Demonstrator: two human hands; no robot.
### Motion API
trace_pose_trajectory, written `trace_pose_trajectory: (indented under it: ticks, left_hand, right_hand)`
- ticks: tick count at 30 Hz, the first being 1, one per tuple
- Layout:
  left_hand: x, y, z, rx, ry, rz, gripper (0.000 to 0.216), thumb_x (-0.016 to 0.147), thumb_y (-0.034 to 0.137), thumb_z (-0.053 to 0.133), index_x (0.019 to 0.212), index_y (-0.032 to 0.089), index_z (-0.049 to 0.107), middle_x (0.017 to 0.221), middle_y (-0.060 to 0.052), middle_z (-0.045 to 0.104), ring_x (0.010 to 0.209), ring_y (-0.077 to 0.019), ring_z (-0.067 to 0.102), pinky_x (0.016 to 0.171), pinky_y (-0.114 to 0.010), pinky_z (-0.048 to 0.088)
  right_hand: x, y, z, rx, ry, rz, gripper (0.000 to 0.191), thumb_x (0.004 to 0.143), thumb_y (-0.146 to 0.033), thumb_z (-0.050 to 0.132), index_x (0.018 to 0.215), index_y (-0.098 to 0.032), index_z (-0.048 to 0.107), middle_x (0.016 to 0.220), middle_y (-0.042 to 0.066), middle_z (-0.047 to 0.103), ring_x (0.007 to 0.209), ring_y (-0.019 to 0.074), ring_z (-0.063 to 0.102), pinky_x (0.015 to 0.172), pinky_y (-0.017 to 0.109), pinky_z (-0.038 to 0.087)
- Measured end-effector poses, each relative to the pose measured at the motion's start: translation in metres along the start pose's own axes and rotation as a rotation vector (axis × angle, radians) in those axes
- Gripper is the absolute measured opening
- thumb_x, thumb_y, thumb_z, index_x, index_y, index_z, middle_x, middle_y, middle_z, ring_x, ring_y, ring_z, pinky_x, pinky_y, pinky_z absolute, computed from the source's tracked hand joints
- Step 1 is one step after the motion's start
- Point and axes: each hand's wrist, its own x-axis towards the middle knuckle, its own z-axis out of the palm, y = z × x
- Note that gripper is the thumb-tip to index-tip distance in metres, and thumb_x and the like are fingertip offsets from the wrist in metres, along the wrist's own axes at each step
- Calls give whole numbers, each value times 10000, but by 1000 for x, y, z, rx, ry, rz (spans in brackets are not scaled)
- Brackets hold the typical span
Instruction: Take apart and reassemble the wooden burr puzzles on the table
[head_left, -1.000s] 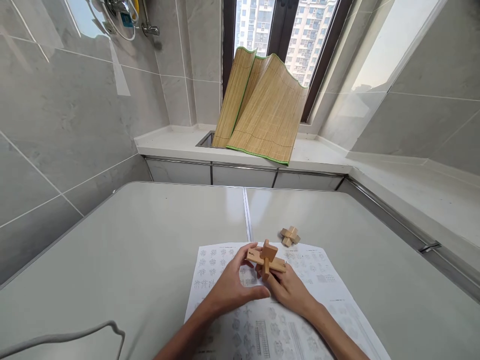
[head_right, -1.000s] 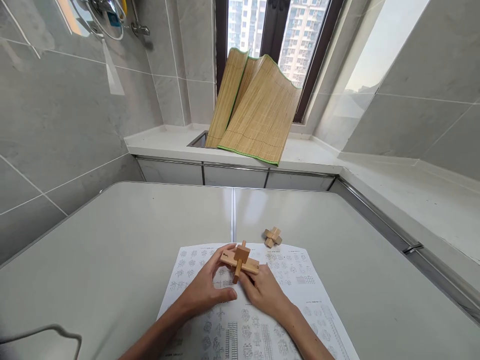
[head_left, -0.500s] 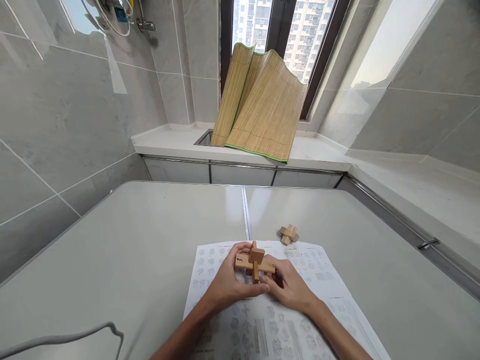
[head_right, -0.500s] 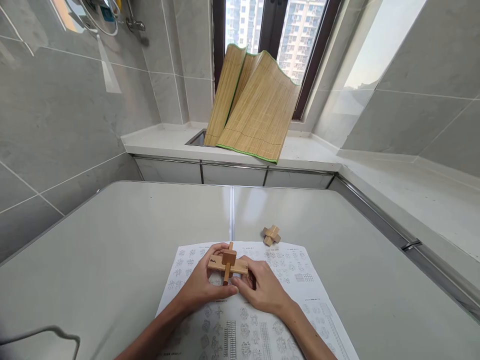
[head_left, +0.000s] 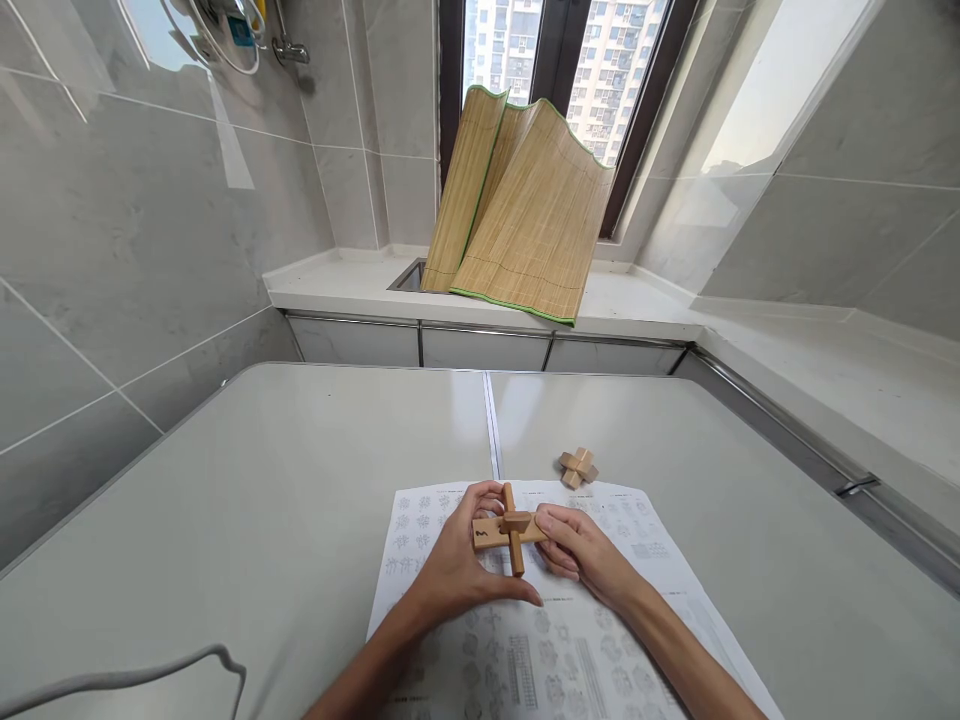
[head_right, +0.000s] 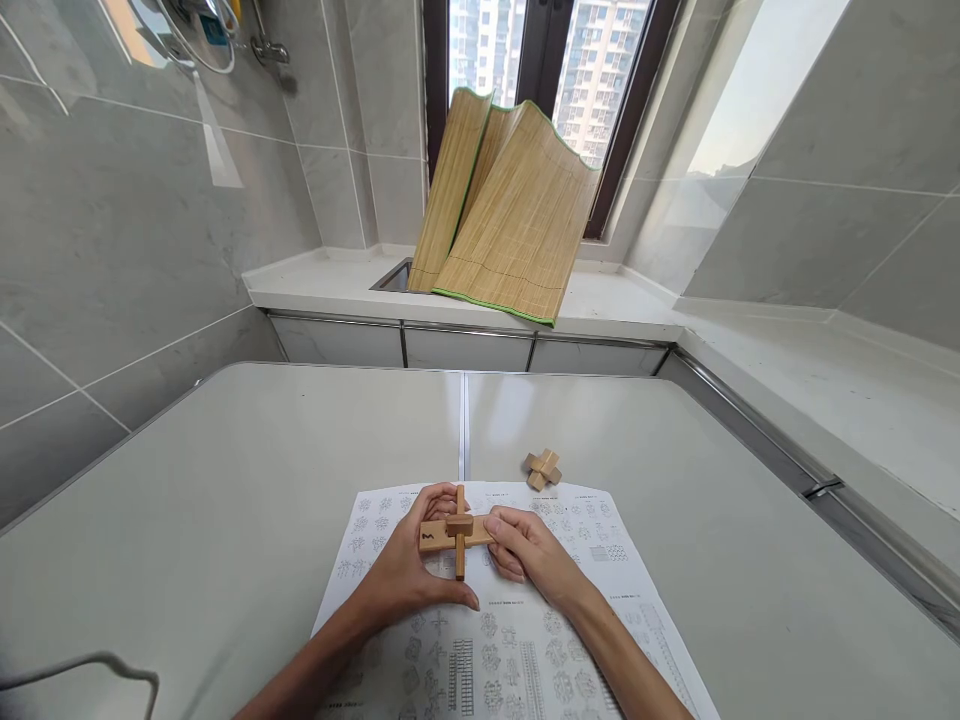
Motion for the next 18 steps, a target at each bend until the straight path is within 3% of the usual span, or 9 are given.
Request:
trace_pose_trajectory:
  ticks: [10, 18]
  left_hand:
    - [1, -5, 1, -43, 17, 67, 1103, 464, 356, 1046, 1353, 317, 394, 1331, -106, 576, 1301, -334, 546, 1095, -490, 446]
    - [1, -1, 3, -66, 39, 80, 1066, 492, 375, 1031, 1352, 304, 406, 1271, -96, 603, 1266, -334, 578, 1075, -496, 464]
  right_hand:
    - [-1, 3, 7, -44, 73, -41, 375, 1011, -512, 608, 871, -166, 653, 461, -110, 377, 422, 76, 252, 466, 252, 228]
    - [1, 10, 11, 3, 134, -70, 381, 1004, -508, 623, 827, -170, 629, 453, -115, 363, 413, 70, 262, 447, 236, 225]
